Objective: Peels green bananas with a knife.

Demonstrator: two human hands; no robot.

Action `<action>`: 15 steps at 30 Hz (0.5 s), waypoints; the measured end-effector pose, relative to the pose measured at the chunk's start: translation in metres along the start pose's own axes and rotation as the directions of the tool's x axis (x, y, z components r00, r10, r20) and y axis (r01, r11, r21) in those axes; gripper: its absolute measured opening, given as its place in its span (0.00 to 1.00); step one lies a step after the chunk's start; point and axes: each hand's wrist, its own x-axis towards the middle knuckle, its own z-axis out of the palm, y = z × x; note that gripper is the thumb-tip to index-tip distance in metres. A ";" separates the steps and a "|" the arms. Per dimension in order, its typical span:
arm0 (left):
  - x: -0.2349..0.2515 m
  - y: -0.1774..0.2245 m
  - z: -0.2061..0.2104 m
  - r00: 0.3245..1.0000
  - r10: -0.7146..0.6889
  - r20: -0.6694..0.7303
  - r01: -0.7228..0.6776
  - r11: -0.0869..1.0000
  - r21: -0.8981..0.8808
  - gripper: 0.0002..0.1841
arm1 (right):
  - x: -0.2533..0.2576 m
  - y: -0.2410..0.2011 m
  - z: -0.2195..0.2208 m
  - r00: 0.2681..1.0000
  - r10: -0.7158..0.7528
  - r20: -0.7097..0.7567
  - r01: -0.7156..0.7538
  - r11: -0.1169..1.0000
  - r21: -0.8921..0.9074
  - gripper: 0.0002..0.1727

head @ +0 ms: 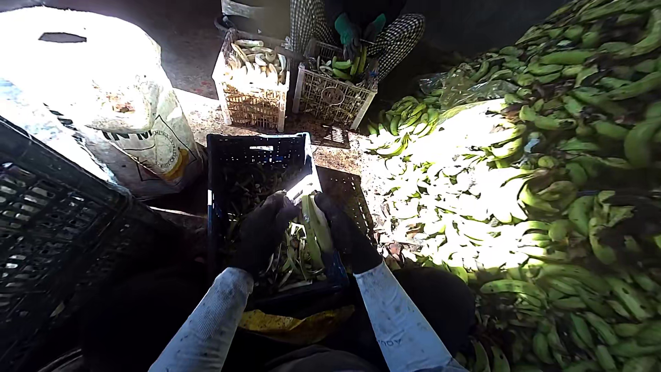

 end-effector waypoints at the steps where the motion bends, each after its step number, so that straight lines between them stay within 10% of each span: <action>1: 0.001 0.001 -0.003 0.998 -0.064 0.007 0.064 0.997 -0.041 0.24 | 0.000 0.001 0.000 0.999 0.020 0.029 -0.021 1.000 0.002 0.23; 6: 0.005 -0.004 -0.008 0.989 -0.147 -0.003 0.147 0.989 -0.022 0.22 | -0.001 0.009 -0.009 0.998 0.059 -0.016 -0.053 0.962 0.269 0.25; 15: -0.020 -0.012 0.015 0.838 0.528 0.141 -0.542 0.772 0.331 0.27 | 0.007 0.036 -0.056 0.998 0.052 -0.020 -0.026 0.746 0.666 0.32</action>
